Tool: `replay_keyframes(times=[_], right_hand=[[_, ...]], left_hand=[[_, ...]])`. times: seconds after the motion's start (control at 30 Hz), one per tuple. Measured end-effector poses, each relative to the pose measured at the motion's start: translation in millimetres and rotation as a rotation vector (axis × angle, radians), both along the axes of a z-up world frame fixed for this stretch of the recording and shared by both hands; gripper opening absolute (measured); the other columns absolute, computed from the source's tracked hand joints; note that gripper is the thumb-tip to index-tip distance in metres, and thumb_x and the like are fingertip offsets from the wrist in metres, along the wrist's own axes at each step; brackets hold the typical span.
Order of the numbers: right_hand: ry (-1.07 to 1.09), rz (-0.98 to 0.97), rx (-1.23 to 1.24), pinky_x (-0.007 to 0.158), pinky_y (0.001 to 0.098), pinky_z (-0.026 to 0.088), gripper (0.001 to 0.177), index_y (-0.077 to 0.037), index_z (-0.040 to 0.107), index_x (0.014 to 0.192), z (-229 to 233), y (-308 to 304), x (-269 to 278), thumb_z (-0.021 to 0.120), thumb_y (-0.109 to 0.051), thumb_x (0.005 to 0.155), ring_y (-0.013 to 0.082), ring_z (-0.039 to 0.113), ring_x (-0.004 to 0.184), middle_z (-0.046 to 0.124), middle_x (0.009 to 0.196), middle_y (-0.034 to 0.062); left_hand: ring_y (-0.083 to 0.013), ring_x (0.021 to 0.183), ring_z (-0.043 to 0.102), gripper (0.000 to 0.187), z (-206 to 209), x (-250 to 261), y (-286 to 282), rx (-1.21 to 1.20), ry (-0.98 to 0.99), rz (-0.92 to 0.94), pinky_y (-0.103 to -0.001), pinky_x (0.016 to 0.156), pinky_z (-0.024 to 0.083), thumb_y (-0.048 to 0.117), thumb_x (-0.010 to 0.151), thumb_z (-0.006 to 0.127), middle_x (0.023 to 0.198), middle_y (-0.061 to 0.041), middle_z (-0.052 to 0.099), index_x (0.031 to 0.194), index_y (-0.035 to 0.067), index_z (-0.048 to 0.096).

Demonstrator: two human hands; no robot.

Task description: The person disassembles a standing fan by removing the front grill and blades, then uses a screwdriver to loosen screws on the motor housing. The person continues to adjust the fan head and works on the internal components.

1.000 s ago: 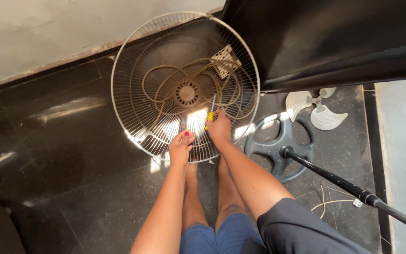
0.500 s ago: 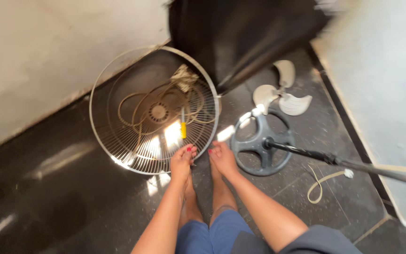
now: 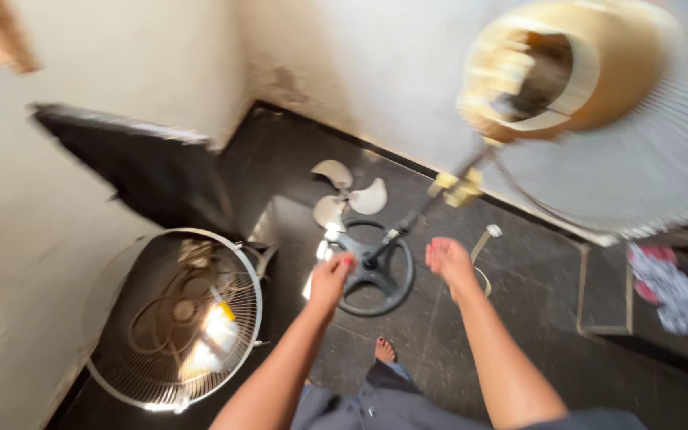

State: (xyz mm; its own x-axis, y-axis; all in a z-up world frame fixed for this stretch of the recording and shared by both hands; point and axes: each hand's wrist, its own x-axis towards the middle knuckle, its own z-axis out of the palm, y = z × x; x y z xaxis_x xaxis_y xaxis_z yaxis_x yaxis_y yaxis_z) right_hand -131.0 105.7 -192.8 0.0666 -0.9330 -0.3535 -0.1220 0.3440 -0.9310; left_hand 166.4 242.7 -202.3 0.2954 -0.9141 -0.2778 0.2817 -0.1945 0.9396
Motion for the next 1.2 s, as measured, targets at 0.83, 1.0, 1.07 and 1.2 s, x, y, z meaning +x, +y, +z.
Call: replay_keyframes(times=[0.83, 1.0, 1.07, 1.2], right_hand=[[-0.187, 0.605, -0.531, 0.099, 0.0448, 0.047, 0.039, 0.001, 0.049, 0.138, 77.3, -199.4, 8.5, 0.062, -0.019, 0.108, 0.0288, 0.053, 0.105, 0.051, 0.118, 0.0229], [0.140, 0.622, -1.155, 0.103, 0.0477, 0.042, 0.047, 0.005, 0.048, 0.141, 77.0, -215.7, 19.3, 0.059, -0.019, 0.102, 0.0370, 0.048, 0.122, 0.050, 0.134, 0.0262], [0.198, 0.592, -1.147, 0.100, 0.0473, 0.043, 0.046, 0.004, 0.049, 0.140, 71.9, -211.4, 19.5, 0.059, -0.020, 0.101, 0.0368, 0.050, 0.119, 0.052, 0.132, 0.0259], [0.323, 0.509, -1.026, 0.095, 0.0464, 0.045, 0.045, 0.002, 0.050, 0.139, 62.5, -200.7, 1.0, 0.060, -0.020, 0.100, 0.0365, 0.053, 0.114, 0.055, 0.129, 0.0253]], left_hand=[[-0.0326, 0.098, 0.070, 0.048, 215.2, -186.8, -192.5, -0.418, -0.648, 0.211, -0.038, 0.086, 0.055, 0.013, 0.086, 0.075, 0.117, -0.017, 0.070, 0.132, 0.008, 0.060], [-0.0373, 0.096, 0.068, 0.039, 233.2, -195.7, -221.1, -0.440, -0.611, 0.277, -0.042, 0.083, 0.054, 0.016, 0.084, 0.080, 0.104, -0.018, 0.071, 0.117, 0.005, 0.063], [-0.0412, 0.096, 0.067, 0.040, 235.3, -200.2, -229.8, -0.460, -0.632, 0.400, -0.044, 0.080, 0.053, 0.017, 0.078, 0.082, 0.103, -0.020, 0.072, 0.112, 0.004, 0.066], [-0.0389, 0.098, 0.072, 0.018, 234.3, -204.7, -241.7, -0.291, -0.459, 0.448, -0.043, 0.083, 0.055, 0.014, 0.097, 0.061, 0.103, -0.018, 0.076, 0.109, 0.006, 0.071]])
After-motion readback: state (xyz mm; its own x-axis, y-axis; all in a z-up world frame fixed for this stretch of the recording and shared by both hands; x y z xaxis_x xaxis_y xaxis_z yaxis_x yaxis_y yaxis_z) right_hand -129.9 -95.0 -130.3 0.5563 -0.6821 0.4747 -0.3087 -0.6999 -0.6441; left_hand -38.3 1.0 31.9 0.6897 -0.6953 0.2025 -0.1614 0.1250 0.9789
